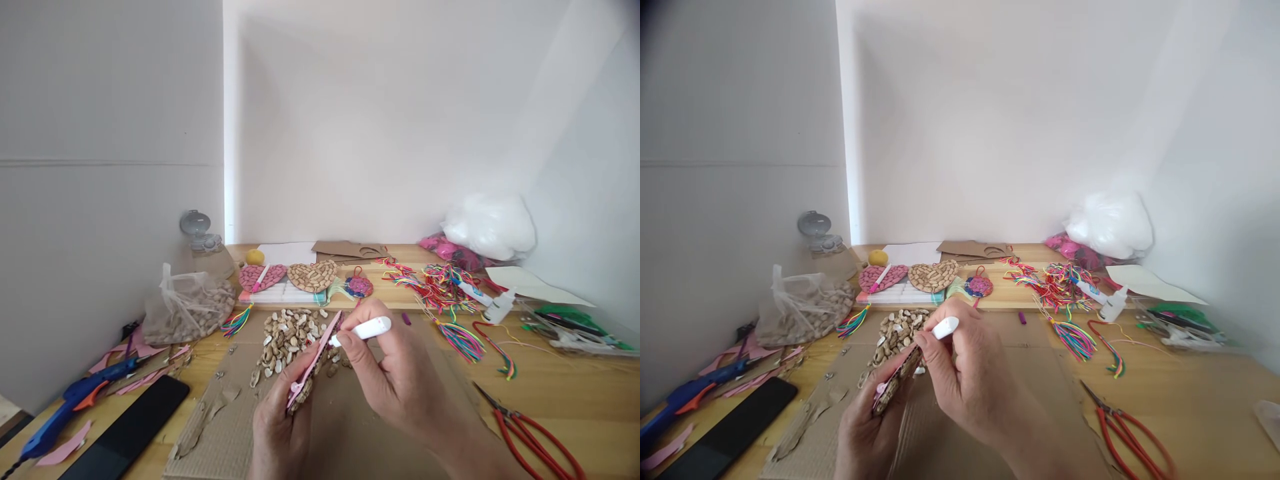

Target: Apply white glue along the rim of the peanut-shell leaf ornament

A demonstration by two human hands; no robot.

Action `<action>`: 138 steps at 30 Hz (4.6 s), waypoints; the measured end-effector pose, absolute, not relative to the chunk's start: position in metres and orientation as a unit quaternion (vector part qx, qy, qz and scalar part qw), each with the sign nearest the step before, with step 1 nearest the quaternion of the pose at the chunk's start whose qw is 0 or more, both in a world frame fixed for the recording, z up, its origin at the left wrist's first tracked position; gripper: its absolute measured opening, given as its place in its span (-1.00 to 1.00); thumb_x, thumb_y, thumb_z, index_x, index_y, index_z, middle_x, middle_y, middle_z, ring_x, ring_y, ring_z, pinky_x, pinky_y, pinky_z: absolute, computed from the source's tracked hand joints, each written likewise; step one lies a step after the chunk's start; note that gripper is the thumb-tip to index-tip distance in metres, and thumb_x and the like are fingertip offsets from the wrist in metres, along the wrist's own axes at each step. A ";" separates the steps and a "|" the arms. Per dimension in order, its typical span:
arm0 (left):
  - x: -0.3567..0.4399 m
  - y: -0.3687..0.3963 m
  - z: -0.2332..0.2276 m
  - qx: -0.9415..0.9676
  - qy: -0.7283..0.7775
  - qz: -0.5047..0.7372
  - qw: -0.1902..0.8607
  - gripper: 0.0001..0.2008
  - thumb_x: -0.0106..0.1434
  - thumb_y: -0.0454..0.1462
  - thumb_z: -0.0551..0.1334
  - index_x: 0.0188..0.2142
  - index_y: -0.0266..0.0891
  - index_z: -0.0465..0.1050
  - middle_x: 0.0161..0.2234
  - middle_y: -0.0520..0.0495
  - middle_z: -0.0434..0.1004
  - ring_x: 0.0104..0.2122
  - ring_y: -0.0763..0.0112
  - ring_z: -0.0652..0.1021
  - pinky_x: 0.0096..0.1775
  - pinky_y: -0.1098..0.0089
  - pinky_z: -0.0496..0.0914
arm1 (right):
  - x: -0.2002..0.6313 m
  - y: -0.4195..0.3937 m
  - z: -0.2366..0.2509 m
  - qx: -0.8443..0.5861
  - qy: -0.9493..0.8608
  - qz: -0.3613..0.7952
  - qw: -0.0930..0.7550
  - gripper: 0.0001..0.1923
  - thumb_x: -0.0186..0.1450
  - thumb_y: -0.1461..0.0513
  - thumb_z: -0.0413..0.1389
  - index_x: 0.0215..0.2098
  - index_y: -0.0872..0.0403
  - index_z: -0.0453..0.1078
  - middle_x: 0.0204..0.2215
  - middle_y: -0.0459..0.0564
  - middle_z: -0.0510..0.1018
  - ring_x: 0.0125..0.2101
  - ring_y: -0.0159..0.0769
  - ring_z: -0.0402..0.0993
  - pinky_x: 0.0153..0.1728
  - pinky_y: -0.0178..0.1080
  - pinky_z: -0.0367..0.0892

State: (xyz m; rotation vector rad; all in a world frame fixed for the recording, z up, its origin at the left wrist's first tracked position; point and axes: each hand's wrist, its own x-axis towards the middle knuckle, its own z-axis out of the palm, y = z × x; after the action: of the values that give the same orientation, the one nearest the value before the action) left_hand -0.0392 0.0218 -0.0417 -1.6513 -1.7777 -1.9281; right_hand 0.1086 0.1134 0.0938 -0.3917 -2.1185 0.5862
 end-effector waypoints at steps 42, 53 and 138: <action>-0.043 0.025 -0.056 -0.456 -0.569 -0.683 -0.049 -0.71 0.26 -0.24 0.33 -0.02 -0.08 0.57 -0.10 -0.10 0.67 -0.12 0.20 0.66 0.02 0.23 0.52 | 0.108 0.122 0.095 -0.210 -0.790 0.361 0.449 -0.75 0.45 0.13 -0.02 -0.35 0.08 0.27 -0.58 -0.20 0.23 -0.63 -0.49 0.07 -0.63 -0.38 0.02; -0.040 0.026 -0.056 -0.432 -0.561 -0.703 -0.063 -0.73 0.24 -0.20 0.35 -0.06 -0.13 0.59 -0.15 -0.11 0.68 -0.21 0.19 0.67 -0.07 0.24 0.57 | 0.111 0.121 0.095 -0.214 -0.775 0.380 0.458 -0.74 0.43 0.10 0.01 -0.36 0.06 0.23 -0.60 -0.23 0.18 -0.64 -0.50 0.06 -0.64 -0.38 -0.01; -0.032 0.024 -0.036 -0.250 -0.492 -0.771 -0.318 -0.38 0.03 -0.17 0.51 0.08 -0.20 0.47 0.01 -0.20 0.62 0.01 0.04 0.60 0.05 0.17 0.51 | 0.101 0.127 0.070 -0.252 -0.759 0.388 0.459 -0.69 0.42 0.04 0.05 -0.39 0.02 0.15 -0.61 -0.25 0.19 -0.61 -0.47 0.09 -0.57 -0.36 0.04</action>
State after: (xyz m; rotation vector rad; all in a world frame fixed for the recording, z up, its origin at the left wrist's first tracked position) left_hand -0.0318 0.0236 -0.0361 -0.9993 -1.9667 -3.0805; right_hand 0.1006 0.1266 0.0698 -0.6208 -1.8689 0.9549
